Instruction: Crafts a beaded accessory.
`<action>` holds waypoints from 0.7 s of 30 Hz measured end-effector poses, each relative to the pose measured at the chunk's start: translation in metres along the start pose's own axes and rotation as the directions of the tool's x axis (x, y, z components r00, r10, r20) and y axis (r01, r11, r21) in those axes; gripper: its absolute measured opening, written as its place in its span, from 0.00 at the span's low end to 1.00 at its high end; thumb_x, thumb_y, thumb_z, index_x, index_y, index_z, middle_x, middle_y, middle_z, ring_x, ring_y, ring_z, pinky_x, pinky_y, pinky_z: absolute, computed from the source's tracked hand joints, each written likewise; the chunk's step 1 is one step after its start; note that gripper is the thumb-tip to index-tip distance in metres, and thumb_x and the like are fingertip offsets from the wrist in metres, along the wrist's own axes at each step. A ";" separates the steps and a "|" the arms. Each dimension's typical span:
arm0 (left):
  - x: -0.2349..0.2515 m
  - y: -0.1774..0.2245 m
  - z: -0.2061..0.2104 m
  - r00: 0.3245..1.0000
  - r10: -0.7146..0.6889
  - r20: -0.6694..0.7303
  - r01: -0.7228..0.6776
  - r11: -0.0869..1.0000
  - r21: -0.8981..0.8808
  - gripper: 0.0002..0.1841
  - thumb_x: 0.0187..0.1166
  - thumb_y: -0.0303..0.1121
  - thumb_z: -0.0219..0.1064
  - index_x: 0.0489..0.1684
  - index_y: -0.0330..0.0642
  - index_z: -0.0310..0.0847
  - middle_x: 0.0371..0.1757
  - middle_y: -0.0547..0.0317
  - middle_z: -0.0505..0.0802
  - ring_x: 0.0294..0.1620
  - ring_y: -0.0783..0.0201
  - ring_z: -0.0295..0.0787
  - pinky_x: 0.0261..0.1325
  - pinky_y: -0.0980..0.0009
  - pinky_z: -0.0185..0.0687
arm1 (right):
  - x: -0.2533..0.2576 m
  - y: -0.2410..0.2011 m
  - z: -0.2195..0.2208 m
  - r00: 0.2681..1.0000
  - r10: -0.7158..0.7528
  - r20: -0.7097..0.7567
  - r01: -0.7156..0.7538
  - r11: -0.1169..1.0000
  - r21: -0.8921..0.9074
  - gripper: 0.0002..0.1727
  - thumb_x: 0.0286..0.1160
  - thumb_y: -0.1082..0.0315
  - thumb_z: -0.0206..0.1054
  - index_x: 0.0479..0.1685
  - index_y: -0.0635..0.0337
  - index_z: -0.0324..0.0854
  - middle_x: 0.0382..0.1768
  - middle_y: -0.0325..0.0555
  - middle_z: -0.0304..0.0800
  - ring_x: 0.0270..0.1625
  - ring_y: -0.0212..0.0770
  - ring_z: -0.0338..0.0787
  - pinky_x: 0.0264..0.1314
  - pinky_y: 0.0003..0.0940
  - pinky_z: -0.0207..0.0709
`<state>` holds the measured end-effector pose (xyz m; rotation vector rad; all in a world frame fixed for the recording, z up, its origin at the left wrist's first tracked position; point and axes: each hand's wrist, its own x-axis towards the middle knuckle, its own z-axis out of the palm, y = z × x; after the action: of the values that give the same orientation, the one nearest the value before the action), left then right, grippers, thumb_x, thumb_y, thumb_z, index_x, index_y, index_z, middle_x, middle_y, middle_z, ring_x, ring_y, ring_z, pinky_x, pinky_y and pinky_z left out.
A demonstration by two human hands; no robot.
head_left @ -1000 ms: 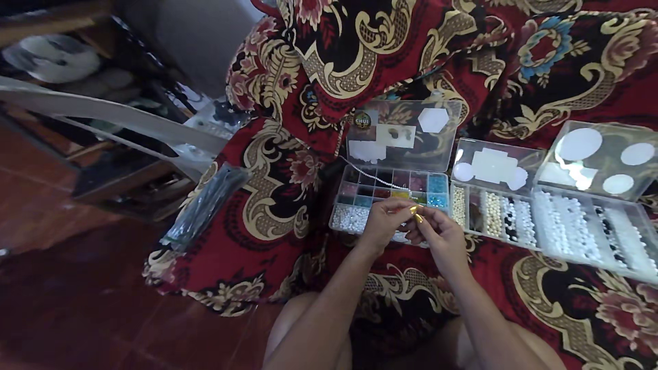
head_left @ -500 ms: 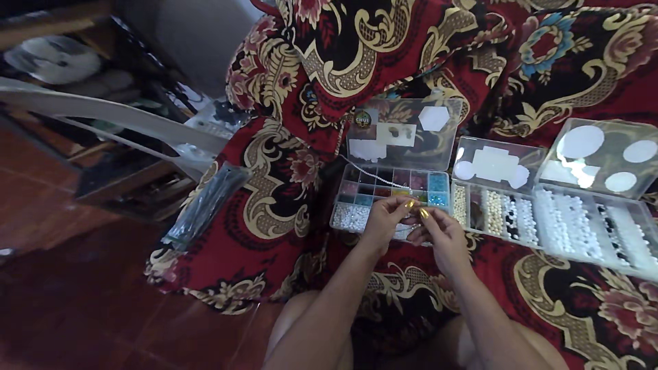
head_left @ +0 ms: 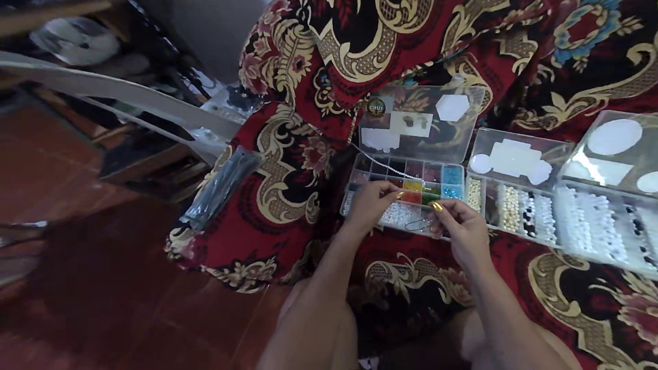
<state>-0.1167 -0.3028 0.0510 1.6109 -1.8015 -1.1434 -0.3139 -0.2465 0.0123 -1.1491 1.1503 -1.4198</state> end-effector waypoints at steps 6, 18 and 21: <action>0.002 0.006 0.002 0.974 -0.183 0.136 0.082 0.838 0.539 0.12 0.85 0.35 0.65 0.57 0.45 0.92 0.65 0.43 0.90 0.73 0.43 0.80 0.79 0.42 0.66 | 0.006 0.000 -0.010 0.992 -0.079 -0.103 0.079 0.997 -0.005 0.07 0.81 0.76 0.60 0.44 0.64 0.85 0.27 0.32 0.93 0.23 0.25 0.89 0.27 0.20 0.86; 0.008 0.006 0.027 0.975 -0.183 0.122 0.049 0.720 0.693 0.14 0.85 0.33 0.64 0.60 0.40 0.89 0.67 0.39 0.87 0.74 0.41 0.78 0.77 0.41 0.64 | 0.007 0.001 -0.013 0.988 -0.097 -0.123 0.104 0.993 0.049 0.08 0.82 0.76 0.59 0.46 0.65 0.86 0.24 0.31 0.91 0.21 0.25 0.88 0.25 0.20 0.85; 0.009 0.008 0.030 0.971 -0.203 0.128 0.049 0.691 0.721 0.14 0.86 0.33 0.62 0.61 0.40 0.89 0.70 0.40 0.86 0.75 0.41 0.78 0.77 0.41 0.65 | 0.005 -0.002 -0.012 0.991 -0.075 -0.114 0.080 0.996 0.035 0.09 0.82 0.75 0.59 0.45 0.66 0.86 0.22 0.31 0.90 0.20 0.25 0.87 0.24 0.19 0.84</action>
<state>-0.1468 -0.3033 0.0393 2.1265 -2.5092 -0.6789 -0.3262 -0.2502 0.0130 -1.1082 1.1606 -1.5776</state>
